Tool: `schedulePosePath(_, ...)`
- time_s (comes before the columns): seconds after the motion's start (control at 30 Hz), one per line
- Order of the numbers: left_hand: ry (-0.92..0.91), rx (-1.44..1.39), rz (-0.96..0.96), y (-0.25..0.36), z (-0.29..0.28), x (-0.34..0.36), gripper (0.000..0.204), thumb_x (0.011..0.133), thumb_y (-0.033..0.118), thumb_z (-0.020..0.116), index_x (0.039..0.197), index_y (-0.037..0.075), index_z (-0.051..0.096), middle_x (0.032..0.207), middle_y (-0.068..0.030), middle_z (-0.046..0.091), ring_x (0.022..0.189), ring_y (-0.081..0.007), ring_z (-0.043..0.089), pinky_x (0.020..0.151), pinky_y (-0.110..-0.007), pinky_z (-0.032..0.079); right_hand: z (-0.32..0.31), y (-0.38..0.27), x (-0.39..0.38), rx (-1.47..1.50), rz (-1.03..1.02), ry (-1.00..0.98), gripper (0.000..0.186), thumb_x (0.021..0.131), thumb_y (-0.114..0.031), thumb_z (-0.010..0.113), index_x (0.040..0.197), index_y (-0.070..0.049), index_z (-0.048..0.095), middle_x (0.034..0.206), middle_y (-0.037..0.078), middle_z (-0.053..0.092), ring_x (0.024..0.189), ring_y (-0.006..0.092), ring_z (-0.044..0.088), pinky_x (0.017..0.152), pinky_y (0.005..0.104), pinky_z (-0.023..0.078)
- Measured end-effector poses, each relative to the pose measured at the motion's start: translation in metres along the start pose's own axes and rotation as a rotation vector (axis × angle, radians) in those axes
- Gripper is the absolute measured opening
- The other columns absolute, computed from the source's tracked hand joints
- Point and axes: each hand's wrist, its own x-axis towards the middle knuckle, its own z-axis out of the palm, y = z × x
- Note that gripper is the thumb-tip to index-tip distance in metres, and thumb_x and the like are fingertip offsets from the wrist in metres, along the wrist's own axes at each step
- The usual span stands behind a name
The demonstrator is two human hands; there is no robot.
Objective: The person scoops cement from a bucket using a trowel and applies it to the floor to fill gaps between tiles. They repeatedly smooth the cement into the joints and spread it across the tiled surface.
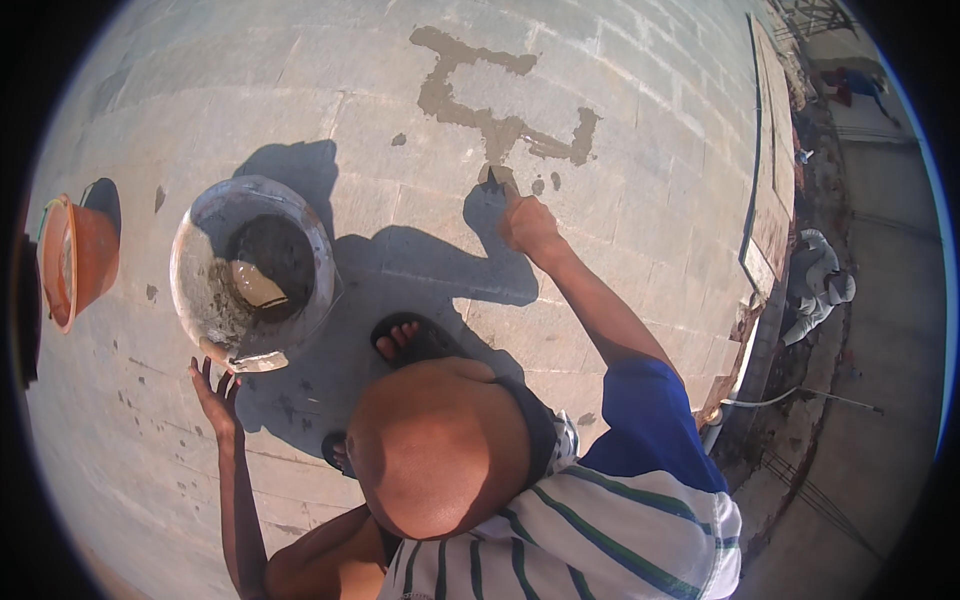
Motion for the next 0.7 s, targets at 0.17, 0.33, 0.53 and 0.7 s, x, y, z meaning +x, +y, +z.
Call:
schedulePosePath(0.17,-0.006,0.013,0.013,0.006,0.002,-0.01,0.075,0.09,0.064,0.04,0.145,0.016,0.025,0.142,-0.0084,0.035,0.098,-0.0272,0.056,0.08,-0.039,0.046,0.036,-0.022,-0.039,-0.011,-0.056,-0.023,0.053,0.079,-0.01,0.053,0.125,0.014,0.042,0.062,0.026,0.057,0.059,0.043,0.06,0.056,0.0475,0.05)
schedulePosePath(0.33,-0.003,0.025,0.02,0.007,-0.002,-0.007,0.075,0.091,0.063,0.04,0.146,0.014,0.024,0.142,-0.0085,0.036,0.096,-0.0264,0.057,0.079,-0.037,0.047,0.015,-0.037,-0.057,0.076,0.045,-0.046,0.053,0.085,-0.012,0.05,0.134,0.004,0.039,0.073,0.029,0.059,0.064,0.0437,0.061,0.062,0.0488,0.051)
schedulePosePath(0.53,0.023,0.034,0.011,0.009,-0.002,-0.01,0.074,0.091,0.062,0.041,0.145,0.015,0.025,0.142,-0.0089,0.037,0.096,-0.026,0.058,0.078,-0.037,0.048,0.028,-0.023,-0.05,0.106,0.199,0.171,0.052,0.087,-0.013,0.048,0.136,0.002,0.037,0.083,0.034,0.06,0.072,0.0484,0.06,0.068,0.0531,0.049)
schedulePosePath(0.7,0.042,0.051,0.008,0.008,-0.006,-0.009,0.074,0.091,0.062,0.041,0.145,0.015,0.025,0.142,-0.009,0.037,0.094,-0.0256,0.059,0.079,-0.038,0.048,0.038,-0.042,-0.062,0.244,0.148,0.066,0.054,0.088,-0.012,0.048,0.138,0.002,0.035,0.083,0.036,0.059,0.075,0.0501,0.06,0.068,0.0512,0.049)
